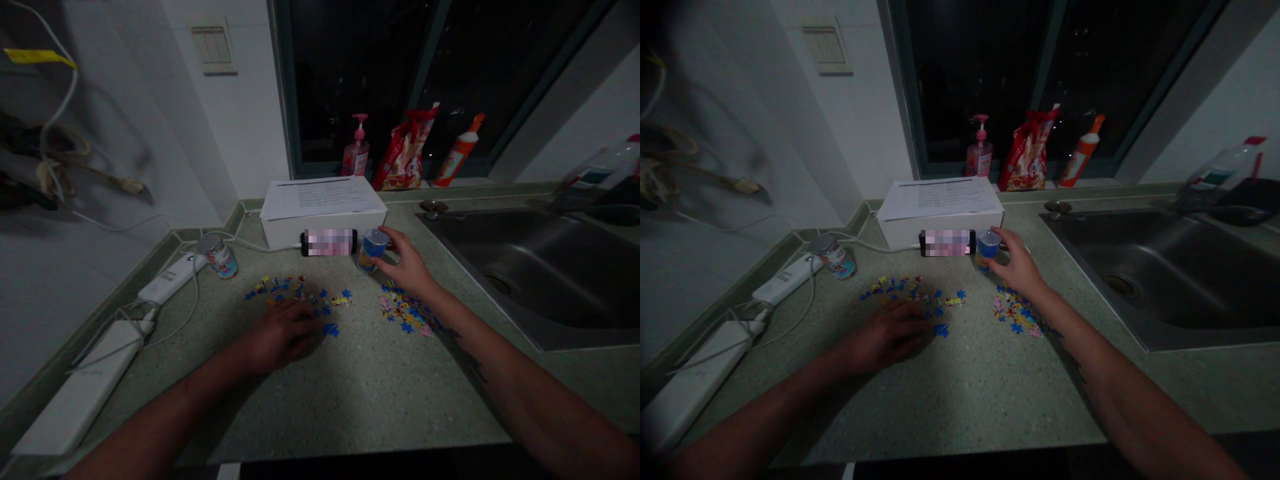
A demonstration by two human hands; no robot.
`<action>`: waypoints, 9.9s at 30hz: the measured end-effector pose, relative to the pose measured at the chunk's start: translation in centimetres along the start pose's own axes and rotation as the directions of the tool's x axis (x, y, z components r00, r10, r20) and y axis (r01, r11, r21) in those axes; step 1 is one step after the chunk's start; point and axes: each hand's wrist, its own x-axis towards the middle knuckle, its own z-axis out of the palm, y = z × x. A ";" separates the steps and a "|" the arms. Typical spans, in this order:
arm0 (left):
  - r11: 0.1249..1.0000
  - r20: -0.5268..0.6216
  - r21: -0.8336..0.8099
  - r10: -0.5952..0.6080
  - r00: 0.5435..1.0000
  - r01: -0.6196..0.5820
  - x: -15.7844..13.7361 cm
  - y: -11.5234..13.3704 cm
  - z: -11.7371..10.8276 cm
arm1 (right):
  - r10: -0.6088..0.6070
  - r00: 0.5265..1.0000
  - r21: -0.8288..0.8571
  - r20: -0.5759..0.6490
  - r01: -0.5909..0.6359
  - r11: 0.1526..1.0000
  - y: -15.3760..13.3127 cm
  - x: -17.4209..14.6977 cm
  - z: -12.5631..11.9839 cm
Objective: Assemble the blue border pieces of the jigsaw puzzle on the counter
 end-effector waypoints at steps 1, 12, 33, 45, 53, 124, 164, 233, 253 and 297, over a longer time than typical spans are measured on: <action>1.000 0.000 0.000 -0.002 1.000 0.002 0.0 0.1 -0.1 | -0.004 1.000 -0.013 -0.007 0.004 1.000 -0.1 0.0 0.0; 0.998 -0.032 0.048 -0.035 0.999 0.037 -0.2 -0.3 -0.1 | 0.009 1.000 -0.002 0.001 -0.009 1.000 -0.1 0.0 0.1; 0.985 -0.123 0.023 -0.169 0.978 0.173 -0.5 -1.3 0.1 | -0.179 0.958 -0.263 -0.224 0.117 0.958 -5.0 -1.5 -2.3; 0.975 -0.140 0.027 -0.217 0.966 0.223 -0.6 -1.6 0.5 | -0.081 0.768 -0.129 0.635 0.209 0.969 -12.5 -5.8 1.1; 0.977 -0.118 0.023 -0.206 0.971 0.210 -0.7 -1.7 0.3 | 0.054 0.728 -0.242 0.683 0.157 0.957 -12.2 -7.0 2.9; 0.955 -0.072 -0.039 -0.295 0.953 0.293 -0.2 -0.7 -0.2 | 0.070 0.727 -0.240 0.683 0.133 0.962 -10.7 -6.5 2.8; 0.969 -0.010 0.041 -0.243 0.970 0.243 -0.3 -0.9 0.2 | 0.056 0.762 -0.250 0.646 0.142 0.958 -9.6 -6.8 3.3; 0.937 -0.171 0.098 -0.316 0.933 0.335 0.8 -1.7 2.4 | 0.008 0.789 -0.223 0.614 0.164 0.961 -8.9 -6.8 3.9; 0.851 -0.149 0.096 -0.501 0.853 0.517 0.4 -1.4 -0.4 | -0.063 0.851 -0.189 0.521 0.187 0.964 -8.8 -6.8 4.0; 0.433 0.028 0.495 -0.875 0.484 0.753 -1.8 -3.9 -7.1 | -0.072 0.903 -0.184 0.423 0.163 0.969 -7.4 -6.2 3.3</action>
